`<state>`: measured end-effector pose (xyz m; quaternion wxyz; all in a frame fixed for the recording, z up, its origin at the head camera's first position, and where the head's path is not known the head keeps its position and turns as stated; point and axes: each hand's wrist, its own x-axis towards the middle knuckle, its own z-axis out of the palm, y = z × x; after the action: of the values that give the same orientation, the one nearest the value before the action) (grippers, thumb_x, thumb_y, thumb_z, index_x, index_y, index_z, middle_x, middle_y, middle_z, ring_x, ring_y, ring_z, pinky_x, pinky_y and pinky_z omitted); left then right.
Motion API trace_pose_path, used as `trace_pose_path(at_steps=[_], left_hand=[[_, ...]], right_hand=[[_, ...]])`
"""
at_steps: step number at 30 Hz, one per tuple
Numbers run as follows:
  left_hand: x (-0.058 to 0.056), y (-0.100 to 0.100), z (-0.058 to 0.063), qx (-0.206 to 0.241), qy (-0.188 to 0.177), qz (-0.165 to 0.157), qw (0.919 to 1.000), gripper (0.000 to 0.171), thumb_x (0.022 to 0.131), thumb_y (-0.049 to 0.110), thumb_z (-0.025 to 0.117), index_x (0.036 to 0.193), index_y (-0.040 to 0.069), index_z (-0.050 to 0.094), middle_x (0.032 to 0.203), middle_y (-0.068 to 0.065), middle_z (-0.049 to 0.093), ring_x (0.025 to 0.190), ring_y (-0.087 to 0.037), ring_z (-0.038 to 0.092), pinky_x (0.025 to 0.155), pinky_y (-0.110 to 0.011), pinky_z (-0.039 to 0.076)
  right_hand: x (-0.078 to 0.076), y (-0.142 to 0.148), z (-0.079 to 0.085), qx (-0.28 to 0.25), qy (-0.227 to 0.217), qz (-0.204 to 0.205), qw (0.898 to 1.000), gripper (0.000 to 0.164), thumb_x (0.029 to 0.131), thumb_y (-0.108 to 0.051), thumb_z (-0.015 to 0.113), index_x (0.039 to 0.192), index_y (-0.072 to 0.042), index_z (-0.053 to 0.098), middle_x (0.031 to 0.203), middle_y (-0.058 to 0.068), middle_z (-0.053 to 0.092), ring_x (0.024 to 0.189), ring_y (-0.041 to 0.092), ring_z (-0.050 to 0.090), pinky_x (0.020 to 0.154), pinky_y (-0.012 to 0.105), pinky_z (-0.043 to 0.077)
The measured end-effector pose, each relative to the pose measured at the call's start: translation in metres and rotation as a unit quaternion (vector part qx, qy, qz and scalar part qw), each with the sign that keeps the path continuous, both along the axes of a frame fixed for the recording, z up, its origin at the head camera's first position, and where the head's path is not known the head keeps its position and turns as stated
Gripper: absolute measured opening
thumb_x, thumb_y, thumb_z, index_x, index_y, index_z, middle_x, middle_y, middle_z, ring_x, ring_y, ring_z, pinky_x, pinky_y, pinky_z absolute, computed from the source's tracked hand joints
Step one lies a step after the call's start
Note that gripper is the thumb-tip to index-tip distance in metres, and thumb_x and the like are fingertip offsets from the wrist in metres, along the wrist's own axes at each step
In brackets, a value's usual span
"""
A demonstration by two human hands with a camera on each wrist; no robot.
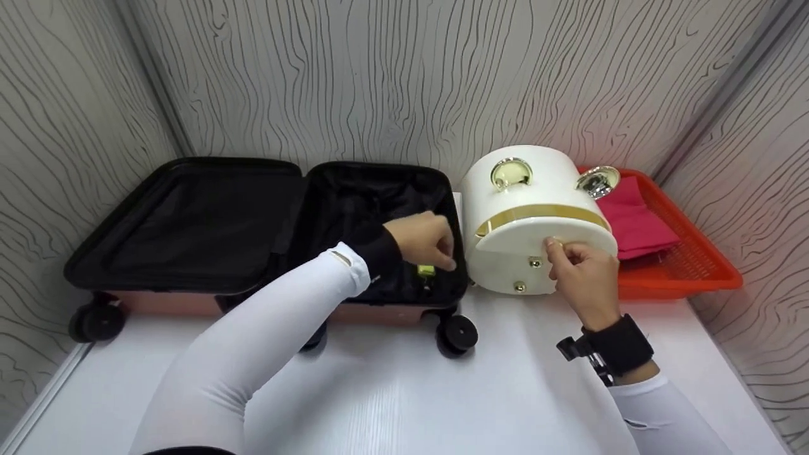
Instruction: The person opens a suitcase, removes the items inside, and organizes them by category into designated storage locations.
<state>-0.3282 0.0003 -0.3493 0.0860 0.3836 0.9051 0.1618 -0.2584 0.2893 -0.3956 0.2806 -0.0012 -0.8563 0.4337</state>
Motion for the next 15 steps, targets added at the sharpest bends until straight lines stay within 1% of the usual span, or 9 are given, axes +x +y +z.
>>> trace_pose_path(at_steps=[2,4,7,9,11,13,15], left_hand=[[0.005,-0.005,-0.014,-0.030,-0.018,0.000,0.9994,0.020,0.095,0.032,0.085,0.093,0.012,0.087,0.089,-0.001,0.082,0.073,-0.009,0.063,0.069,-0.025,0.052],[0.009,-0.009,-0.026,-0.049,-0.026,-0.003,0.9984,0.020,0.095,0.032,0.085,0.094,0.013,0.088,0.092,-0.001,0.083,0.075,-0.009,0.064,0.070,-0.026,0.052],[0.014,-0.014,-0.038,-0.052,-0.033,-0.006,0.9981,0.021,0.096,0.032,0.084,0.094,0.011,0.087,0.087,0.000,0.080,0.072,-0.009,0.061,0.067,-0.024,0.050],[0.014,-0.016,-0.040,-0.048,-0.033,-0.010,0.9983,0.022,0.097,0.031,0.082,0.092,0.010,0.087,0.082,0.002,0.077,0.069,-0.008,0.058,0.065,-0.023,0.047],[0.011,-0.017,-0.039,-0.049,-0.032,-0.009,0.9982,0.023,0.098,0.030,0.081,0.091,0.009,0.086,0.080,0.003,0.074,0.069,-0.009,0.057,0.064,-0.023,0.046],[0.004,-0.017,-0.033,-0.058,-0.027,-0.001,0.9980,0.024,0.098,0.031,0.081,0.091,0.008,0.086,0.082,0.002,0.075,0.071,-0.011,0.058,0.066,-0.025,0.047],[-0.008,-0.016,-0.028,-0.069,-0.022,0.017,0.9972,0.024,0.097,0.032,0.081,0.092,0.009,0.086,0.088,-0.001,0.080,0.076,-0.015,0.065,0.071,-0.029,0.053]], right_hand=[[-0.005,0.001,0.001,-0.001,-0.007,0.004,1.000,0.040,0.103,-0.022,0.073,0.074,0.006,0.075,0.050,-0.005,0.059,0.040,0.004,0.054,0.042,0.020,0.043],[-0.010,0.002,0.003,-0.001,-0.014,0.008,1.000,0.041,0.104,-0.023,0.072,0.075,0.006,0.075,0.050,-0.005,0.059,0.040,0.004,0.055,0.041,0.020,0.042],[-0.016,0.003,0.004,0.003,-0.021,0.008,1.000,0.041,0.104,-0.025,0.072,0.076,0.005,0.076,0.051,-0.002,0.061,0.040,0.004,0.055,0.040,0.020,0.041],[-0.019,0.004,0.005,0.007,-0.022,0.007,1.000,0.042,0.105,-0.026,0.071,0.077,0.004,0.076,0.052,-0.001,0.061,0.040,0.004,0.055,0.041,0.020,0.042],[-0.023,0.005,0.005,0.007,-0.024,0.008,1.000,0.043,0.106,-0.029,0.070,0.079,0.004,0.076,0.053,0.001,0.062,0.039,0.004,0.054,0.041,0.020,0.043],[-0.025,0.006,0.005,0.004,-0.024,0.014,1.000,0.045,0.107,-0.032,0.070,0.080,0.004,0.075,0.054,0.004,0.062,0.039,0.005,0.053,0.041,0.021,0.043],[-0.027,0.007,0.003,0.010,-0.024,0.018,1.000,0.047,0.107,-0.035,0.071,0.080,0.003,0.074,0.055,0.006,0.063,0.039,0.006,0.053,0.040,0.021,0.043]])
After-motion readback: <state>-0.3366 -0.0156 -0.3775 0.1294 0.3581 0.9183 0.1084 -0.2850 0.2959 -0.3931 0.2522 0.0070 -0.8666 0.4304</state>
